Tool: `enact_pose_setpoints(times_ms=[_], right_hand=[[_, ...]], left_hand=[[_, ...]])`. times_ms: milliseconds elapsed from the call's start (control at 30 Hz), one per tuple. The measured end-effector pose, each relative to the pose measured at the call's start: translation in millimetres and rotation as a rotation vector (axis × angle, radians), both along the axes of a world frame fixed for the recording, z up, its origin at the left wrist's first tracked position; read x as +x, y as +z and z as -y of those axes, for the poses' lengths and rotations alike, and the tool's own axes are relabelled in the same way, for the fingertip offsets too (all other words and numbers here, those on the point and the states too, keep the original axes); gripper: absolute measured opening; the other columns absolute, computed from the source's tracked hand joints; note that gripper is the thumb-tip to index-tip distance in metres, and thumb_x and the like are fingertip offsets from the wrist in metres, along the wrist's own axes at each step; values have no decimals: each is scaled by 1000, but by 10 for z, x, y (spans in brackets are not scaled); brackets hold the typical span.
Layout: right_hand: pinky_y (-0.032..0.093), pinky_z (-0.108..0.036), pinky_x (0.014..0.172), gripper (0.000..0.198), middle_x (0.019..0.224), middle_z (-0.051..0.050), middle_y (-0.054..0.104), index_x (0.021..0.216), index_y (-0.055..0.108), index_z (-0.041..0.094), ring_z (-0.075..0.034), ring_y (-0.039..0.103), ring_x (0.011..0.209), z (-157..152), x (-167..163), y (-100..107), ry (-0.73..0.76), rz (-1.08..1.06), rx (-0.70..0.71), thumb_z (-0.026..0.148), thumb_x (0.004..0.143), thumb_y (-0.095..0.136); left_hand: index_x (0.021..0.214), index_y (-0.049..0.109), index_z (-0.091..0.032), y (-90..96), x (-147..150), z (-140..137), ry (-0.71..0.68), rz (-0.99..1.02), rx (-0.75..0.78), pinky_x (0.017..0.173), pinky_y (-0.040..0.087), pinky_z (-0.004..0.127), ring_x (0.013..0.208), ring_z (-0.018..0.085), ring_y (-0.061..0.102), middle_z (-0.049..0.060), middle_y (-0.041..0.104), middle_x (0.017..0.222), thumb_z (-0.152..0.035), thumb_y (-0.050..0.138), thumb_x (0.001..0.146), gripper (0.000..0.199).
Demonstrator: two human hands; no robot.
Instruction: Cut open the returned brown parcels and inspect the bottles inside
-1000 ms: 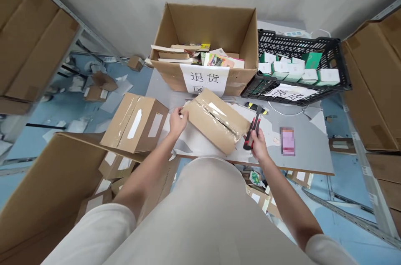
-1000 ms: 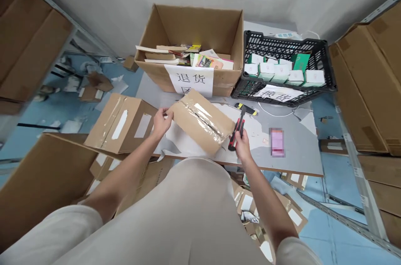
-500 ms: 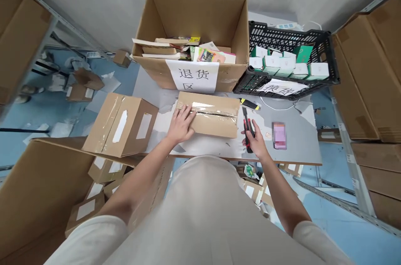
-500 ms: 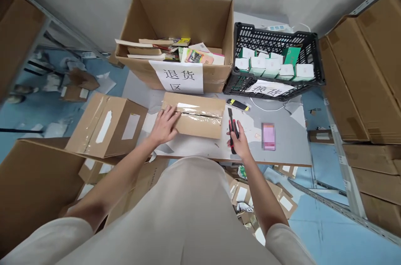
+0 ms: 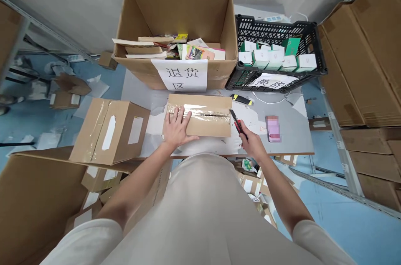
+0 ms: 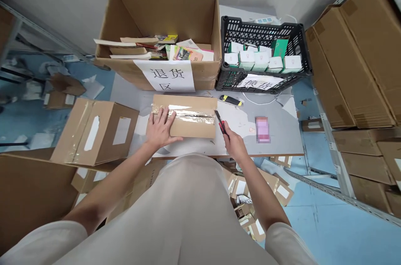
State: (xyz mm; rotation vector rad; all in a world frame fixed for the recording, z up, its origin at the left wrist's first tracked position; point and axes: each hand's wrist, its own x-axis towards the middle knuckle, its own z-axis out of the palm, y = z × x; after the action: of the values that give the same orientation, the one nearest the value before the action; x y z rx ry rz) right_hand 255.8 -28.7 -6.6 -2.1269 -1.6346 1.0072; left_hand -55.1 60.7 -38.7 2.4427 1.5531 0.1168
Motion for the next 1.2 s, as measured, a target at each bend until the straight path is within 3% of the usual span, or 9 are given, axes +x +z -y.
enact_pose_setpoints(times_ms=[133, 300, 500, 933, 1100, 1200], right_hand=[[48, -37, 72, 60, 93, -14, 67, 152, 24, 23, -26, 64, 77, -115, -239, 238, 128, 456, -70, 23, 94, 36], [49, -37, 69, 67, 88, -18, 67, 153, 20, 20, -27, 66, 75, -273, -583, 400, 136, 653, -176, 11, 89, 34], [50, -37, 69, 67, 79, -17, 66, 152, 24, 19, -28, 67, 75, -222, -666, 441, 180, 679, -209, 12, 87, 40], [46, -37, 70, 66, 80, -15, 67, 153, 22, 21, -29, 65, 74, 122, -658, 561, 196, 637, -325, 14, 90, 39], [45, -37, 73, 59, 81, -14, 68, 152, 25, 20, -26, 64, 72, 359, -574, 490, 130, 533, -192, 23, 94, 38], [47, -38, 72, 62, 85, -13, 69, 152, 22, 20, -27, 64, 73, 454, -419, 351, -56, 397, -32, 33, 94, 40]], left_hand=[[150, 28, -20, -1, 64, 42, 38, 8, -19, 113, 0, 61, 146, 41, 11, 19, 16, 158, -78, 57, 65, 107], [151, 26, -20, -5, 121, 67, 78, 42, -26, 113, -2, 62, 146, 41, 9, 19, 14, 159, -77, 58, 66, 108], [150, 27, -21, -40, 128, 70, 104, 32, -73, 111, -3, 65, 146, 41, 8, 19, 15, 158, -78, 57, 65, 107], [150, 26, -17, -90, 128, 70, 97, 30, -52, 111, 2, 64, 146, 44, 6, 21, 11, 159, -79, 60, 62, 114], [150, 26, -16, -88, 127, 65, 93, 63, -37, 112, -1, 64, 146, 44, 5, 21, 12, 159, -78, 61, 61, 114], [152, 22, -15, -64, 112, 70, 93, 120, -36, 113, -1, 64, 146, 43, 5, 22, 12, 158, -76, 64, 60, 118]])
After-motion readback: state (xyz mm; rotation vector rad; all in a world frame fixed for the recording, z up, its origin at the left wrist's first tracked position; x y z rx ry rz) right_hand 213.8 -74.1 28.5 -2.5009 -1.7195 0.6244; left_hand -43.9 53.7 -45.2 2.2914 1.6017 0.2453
